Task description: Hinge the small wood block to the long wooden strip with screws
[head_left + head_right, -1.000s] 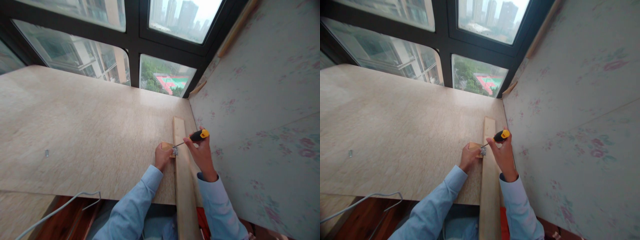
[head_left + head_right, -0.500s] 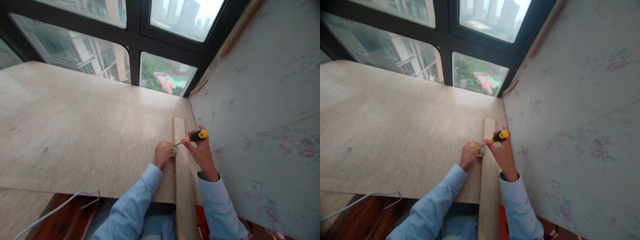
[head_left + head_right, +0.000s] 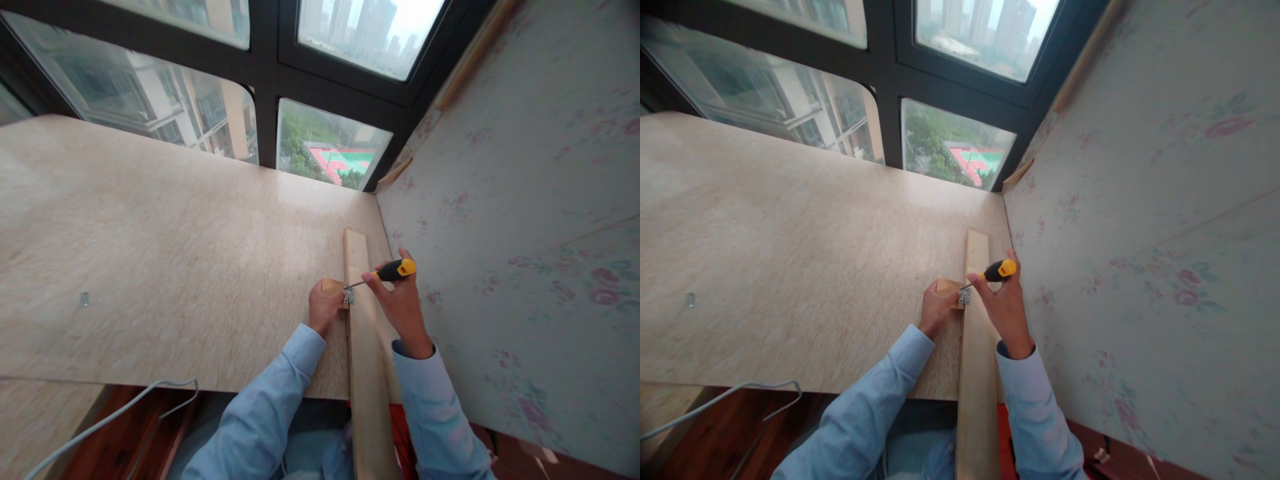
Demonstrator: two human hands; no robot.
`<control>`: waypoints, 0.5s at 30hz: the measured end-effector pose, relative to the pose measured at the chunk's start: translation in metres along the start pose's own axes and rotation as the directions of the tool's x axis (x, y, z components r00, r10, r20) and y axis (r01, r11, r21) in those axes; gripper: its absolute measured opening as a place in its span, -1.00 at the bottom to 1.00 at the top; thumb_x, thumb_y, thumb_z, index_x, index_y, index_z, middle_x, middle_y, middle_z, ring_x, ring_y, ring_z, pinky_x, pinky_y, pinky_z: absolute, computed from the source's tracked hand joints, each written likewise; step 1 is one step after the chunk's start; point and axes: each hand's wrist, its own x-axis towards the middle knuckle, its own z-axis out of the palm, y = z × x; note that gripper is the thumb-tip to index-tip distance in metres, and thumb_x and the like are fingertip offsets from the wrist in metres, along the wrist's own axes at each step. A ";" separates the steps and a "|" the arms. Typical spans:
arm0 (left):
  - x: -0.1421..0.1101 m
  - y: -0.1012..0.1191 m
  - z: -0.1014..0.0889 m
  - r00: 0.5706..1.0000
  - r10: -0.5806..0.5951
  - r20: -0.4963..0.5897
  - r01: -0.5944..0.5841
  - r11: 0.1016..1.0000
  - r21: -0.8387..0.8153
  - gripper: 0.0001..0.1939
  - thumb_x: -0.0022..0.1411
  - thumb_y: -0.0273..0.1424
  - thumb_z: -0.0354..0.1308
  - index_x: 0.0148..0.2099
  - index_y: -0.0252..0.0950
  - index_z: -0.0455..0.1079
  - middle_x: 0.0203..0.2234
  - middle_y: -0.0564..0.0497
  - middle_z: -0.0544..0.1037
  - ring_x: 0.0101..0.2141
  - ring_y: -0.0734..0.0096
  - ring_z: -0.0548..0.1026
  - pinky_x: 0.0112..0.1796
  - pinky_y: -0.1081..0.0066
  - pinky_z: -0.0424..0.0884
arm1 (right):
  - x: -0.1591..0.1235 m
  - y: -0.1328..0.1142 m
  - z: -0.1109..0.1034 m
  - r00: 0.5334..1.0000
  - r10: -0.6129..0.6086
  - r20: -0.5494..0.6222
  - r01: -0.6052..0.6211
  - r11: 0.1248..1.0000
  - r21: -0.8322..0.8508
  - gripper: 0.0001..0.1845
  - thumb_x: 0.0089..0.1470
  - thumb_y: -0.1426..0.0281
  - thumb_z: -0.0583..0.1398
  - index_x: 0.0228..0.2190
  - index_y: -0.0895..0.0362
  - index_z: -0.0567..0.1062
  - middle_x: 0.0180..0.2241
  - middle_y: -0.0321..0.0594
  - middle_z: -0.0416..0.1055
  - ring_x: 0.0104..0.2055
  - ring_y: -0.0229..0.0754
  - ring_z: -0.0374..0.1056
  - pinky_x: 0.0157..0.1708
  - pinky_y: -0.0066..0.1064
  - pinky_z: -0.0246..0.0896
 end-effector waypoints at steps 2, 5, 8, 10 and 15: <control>0.000 0.000 0.000 1.000 -0.002 0.014 0.002 1.000 -0.018 -0.73 -0.16 -0.48 0.32 -0.32 -0.38 0.42 -0.46 -0.05 0.58 -0.47 0.36 0.53 -0.50 0.47 0.41 | -0.005 0.004 -0.001 0.990 -0.001 0.141 -0.024 0.984 0.176 0.05 -0.05 0.08 0.36 0.30 0.02 -0.05 0.07 -0.03 0.40 0.05 -0.06 0.40 0.14 -0.05 0.24; 0.001 -0.001 0.000 1.000 0.000 0.022 0.001 0.999 -0.045 -0.73 -0.17 -0.49 0.33 -0.32 -0.38 0.41 -0.46 -0.05 0.58 -0.47 0.36 0.53 -0.50 0.47 0.41 | -0.011 0.004 -0.006 0.968 -0.018 0.251 -0.061 0.950 0.306 0.04 0.01 0.08 0.32 0.32 -0.02 -0.13 0.12 -0.04 0.39 0.14 -0.11 0.35 0.17 -0.12 0.22; 0.002 -0.002 0.000 1.000 -0.002 0.009 0.002 0.999 -0.043 -0.74 -0.18 -0.52 0.32 -0.33 -0.38 0.43 -0.45 -0.05 0.59 -0.47 0.35 0.54 -0.50 0.48 0.40 | -0.010 -0.004 -0.009 0.977 0.030 0.211 -0.072 0.978 0.196 0.07 -0.01 0.03 0.32 0.33 0.07 -0.07 -0.04 -0.03 0.52 0.02 -0.02 0.45 0.08 -0.07 0.31; 0.002 -0.003 0.000 1.000 -0.008 -0.001 0.008 0.999 -0.032 -0.75 -0.18 -0.52 0.32 -0.33 -0.37 0.44 -0.45 -0.05 0.59 -0.46 0.34 0.55 -0.50 0.48 0.40 | -0.006 -0.011 -0.008 0.994 0.077 0.080 -0.077 0.997 -0.010 0.13 -0.12 -0.04 0.36 0.31 0.12 0.02 -0.21 -0.05 0.57 -0.16 0.06 0.52 -0.05 -0.02 0.39; 0.001 -0.003 -0.001 1.000 -0.004 0.007 0.004 0.999 -0.038 -0.77 -0.15 -0.52 0.33 -0.34 -0.35 0.46 -0.45 -0.04 0.61 -0.46 0.34 0.56 -0.49 0.51 0.39 | 0.002 -0.012 0.004 0.995 0.046 -0.092 -0.069 0.963 -0.261 0.18 -0.26 -0.13 0.38 0.24 0.21 0.14 -0.28 -0.04 0.54 -0.32 0.08 0.48 -0.15 0.02 0.39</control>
